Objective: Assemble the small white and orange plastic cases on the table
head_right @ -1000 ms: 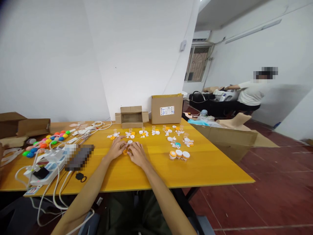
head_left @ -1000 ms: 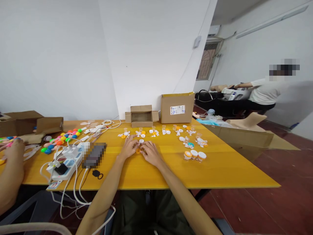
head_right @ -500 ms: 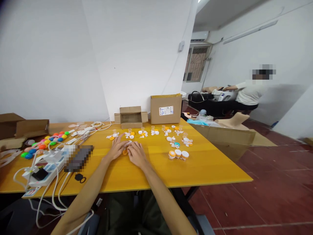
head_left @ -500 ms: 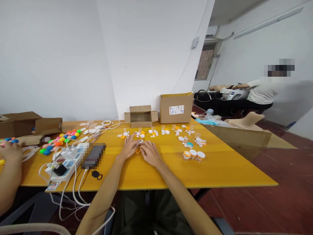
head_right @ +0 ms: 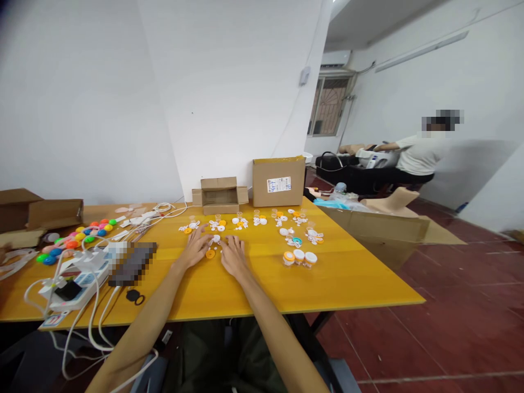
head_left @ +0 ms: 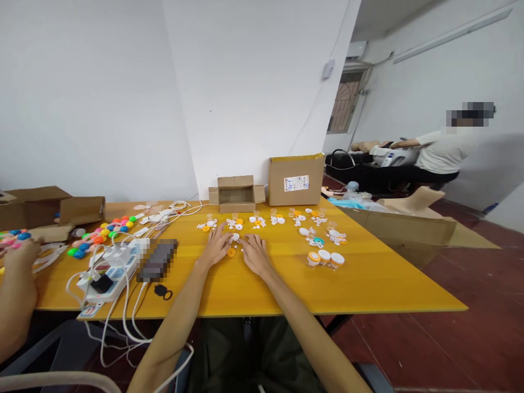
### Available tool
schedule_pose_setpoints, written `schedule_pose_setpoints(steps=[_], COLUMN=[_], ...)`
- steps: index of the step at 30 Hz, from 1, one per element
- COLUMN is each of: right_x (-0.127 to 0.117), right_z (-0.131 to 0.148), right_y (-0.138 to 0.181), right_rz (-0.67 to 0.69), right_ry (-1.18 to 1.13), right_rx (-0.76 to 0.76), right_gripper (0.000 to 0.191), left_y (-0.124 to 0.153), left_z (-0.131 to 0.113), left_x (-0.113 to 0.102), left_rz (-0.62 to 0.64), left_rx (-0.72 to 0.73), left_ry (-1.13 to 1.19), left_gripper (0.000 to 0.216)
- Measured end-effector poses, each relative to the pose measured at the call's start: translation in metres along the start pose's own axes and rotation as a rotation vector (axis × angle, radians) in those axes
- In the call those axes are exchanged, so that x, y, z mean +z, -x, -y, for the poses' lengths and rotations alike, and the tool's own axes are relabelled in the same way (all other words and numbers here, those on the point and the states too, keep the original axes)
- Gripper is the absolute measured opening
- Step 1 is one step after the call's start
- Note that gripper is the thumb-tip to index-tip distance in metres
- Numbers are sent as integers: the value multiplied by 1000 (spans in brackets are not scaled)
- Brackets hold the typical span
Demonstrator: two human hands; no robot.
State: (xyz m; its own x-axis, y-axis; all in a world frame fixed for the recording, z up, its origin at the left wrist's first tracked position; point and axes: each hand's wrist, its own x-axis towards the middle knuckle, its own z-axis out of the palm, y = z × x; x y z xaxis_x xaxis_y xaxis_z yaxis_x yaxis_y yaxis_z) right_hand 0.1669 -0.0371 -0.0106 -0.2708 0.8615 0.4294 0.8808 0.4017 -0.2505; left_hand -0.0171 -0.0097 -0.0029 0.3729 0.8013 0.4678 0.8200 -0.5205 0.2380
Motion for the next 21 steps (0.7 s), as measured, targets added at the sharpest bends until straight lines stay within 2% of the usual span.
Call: schedule_pose_setpoints(steps=[4,8,12,14,17,21], right_x=[7,26,45,49,48,38], right_z=[-6,-25,-46,-51,-51,-41], right_y=[-3,-8,-11,-12,-11,-9], right_rz=[-82,-192,-339,-370,-337,-206], right_ry=[-46,-133,-212,-227,-222,-184], right_rx=[50,143,130,118,111,141], right_gripper=[39,37,38,38,37,38], left_y=[0,0,0,0,0,-1], left_z=[1,3,4,4,2,-2], left_x=[0,0,1,0,-1,-4], left_rz=[-31,-54,-58,-55,-53,-49], left_rx=[17,29,27,24,25,37], left_ry=[0,8,19,21,26,42], left_gripper=[30,24,20,20,19,17])
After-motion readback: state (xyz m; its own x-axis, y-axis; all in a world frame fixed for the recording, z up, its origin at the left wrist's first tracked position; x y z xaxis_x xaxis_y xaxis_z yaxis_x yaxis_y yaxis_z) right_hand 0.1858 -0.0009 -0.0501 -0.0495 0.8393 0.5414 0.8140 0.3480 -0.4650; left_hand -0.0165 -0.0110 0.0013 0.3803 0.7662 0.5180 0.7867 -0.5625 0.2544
